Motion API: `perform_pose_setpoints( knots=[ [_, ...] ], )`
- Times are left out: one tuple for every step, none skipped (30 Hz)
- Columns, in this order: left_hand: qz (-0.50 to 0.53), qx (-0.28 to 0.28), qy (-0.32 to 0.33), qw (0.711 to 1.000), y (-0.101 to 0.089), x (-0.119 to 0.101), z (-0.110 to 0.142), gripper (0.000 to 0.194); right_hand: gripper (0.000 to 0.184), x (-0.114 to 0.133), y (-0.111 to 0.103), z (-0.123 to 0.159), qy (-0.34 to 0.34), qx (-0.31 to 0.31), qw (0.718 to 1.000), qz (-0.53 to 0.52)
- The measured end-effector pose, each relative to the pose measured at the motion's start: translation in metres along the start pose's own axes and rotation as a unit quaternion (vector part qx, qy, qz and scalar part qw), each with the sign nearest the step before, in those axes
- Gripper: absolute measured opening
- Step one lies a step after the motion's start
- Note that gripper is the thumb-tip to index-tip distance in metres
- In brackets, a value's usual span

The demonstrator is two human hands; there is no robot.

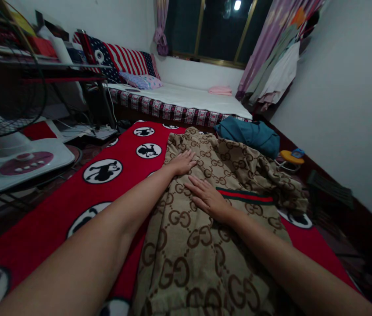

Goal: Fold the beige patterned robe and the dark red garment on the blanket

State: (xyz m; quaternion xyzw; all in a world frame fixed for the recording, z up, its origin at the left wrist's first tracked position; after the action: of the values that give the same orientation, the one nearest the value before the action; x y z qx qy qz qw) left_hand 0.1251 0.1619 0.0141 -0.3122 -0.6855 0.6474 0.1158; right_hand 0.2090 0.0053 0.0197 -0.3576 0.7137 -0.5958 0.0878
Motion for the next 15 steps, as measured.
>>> perform_pose_setpoints(
  knots=[
    [-0.004, 0.001, -0.005, 1.000, -0.001, -0.001, 0.001, 0.062, 0.051, 0.001, -0.003, 0.007, -0.002, 0.004, 1.000, -0.029],
    [-0.008, 0.003, -0.011, 1.000, -0.003, -0.002, 0.003, 0.062, 0.054, 0.002, -0.008, 0.015, -0.002, 0.006, 0.998, -0.061],
    [-0.012, 0.007, -0.019, 1.000, -0.004, -0.003, 0.005, 0.062, 0.057, 0.005, -0.013, 0.023, 0.000, 0.007, 0.996, -0.094],
    [-0.016, 0.012, -0.028, 0.999, -0.006, -0.005, 0.008, 0.064, 0.060, 0.008, -0.019, 0.030, 0.002, 0.010, 0.992, -0.123],
    [-0.020, 0.020, -0.039, 0.999, -0.008, -0.008, 0.011, 0.065, 0.062, 0.013, -0.025, 0.037, 0.005, 0.016, 0.989, -0.145],
    [-0.025, 0.028, -0.051, 0.998, -0.010, -0.010, 0.015, 0.067, 0.062, 0.018, -0.031, 0.043, 0.009, 0.022, 0.987, -0.158],
    [-0.029, 0.034, -0.065, 0.997, -0.013, -0.014, 0.019, 0.069, 0.061, 0.025, -0.037, 0.048, 0.010, 0.028, 0.986, -0.164],
    [-0.034, 0.037, -0.078, 0.996, -0.016, -0.018, 0.023, 0.071, 0.059, 0.033, -0.043, 0.052, 0.007, 0.033, 0.986, -0.163],
    [-0.039, 0.036, -0.090, 0.995, -0.020, -0.023, 0.027, 0.071, 0.053, 0.042, -0.048, 0.055, -0.002, 0.035, 0.987, -0.158],
    [-0.043, 0.030, -0.098, 0.994, -0.025, -0.030, 0.032, 0.070, 0.044, 0.051, -0.053, 0.057, -0.014, 0.031, 0.988, -0.149],
    [-0.046, 0.019, -0.101, 0.994, -0.029, -0.037, 0.037, 0.067, 0.033, 0.059, -0.057, 0.058, -0.027, 0.026, 0.989, -0.140],
    [-0.048, 0.003, -0.101, 0.994, -0.032, -0.046, 0.042, 0.064, 0.024, 0.067, -0.059, 0.059, -0.038, 0.019, 0.990, -0.132],
    [-0.050, -0.016, -0.097, 0.994, -0.034, -0.054, 0.048, 0.062, 0.019, 0.072, -0.060, 0.060, -0.042, 0.010, 0.991, -0.126],
    [-0.049, -0.038, -0.094, 0.994, -0.035, -0.060, 0.053, 0.063, 0.019, 0.076, -0.060, 0.061, -0.035, -0.002, 0.992, -0.125],
    [-0.045, -0.061, -0.091, 0.993, -0.033, -0.066, 0.059, 0.064, 0.021, 0.077, -0.059, 0.064, -0.020, -0.011, 0.991, -0.132]
  ],
)
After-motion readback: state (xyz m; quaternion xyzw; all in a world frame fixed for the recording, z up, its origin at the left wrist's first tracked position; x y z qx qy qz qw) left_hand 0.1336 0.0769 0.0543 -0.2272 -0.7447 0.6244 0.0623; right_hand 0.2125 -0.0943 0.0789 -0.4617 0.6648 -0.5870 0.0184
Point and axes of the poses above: each hand's wrist, its own z-axis away from the middle knuckle, its own y-axis out of the palm, x = y × z, the point moved 6 cm from there along -z, towards the middle knuckle, and after that the axes turned 8 degrees about -x, right-handed, at the moved point
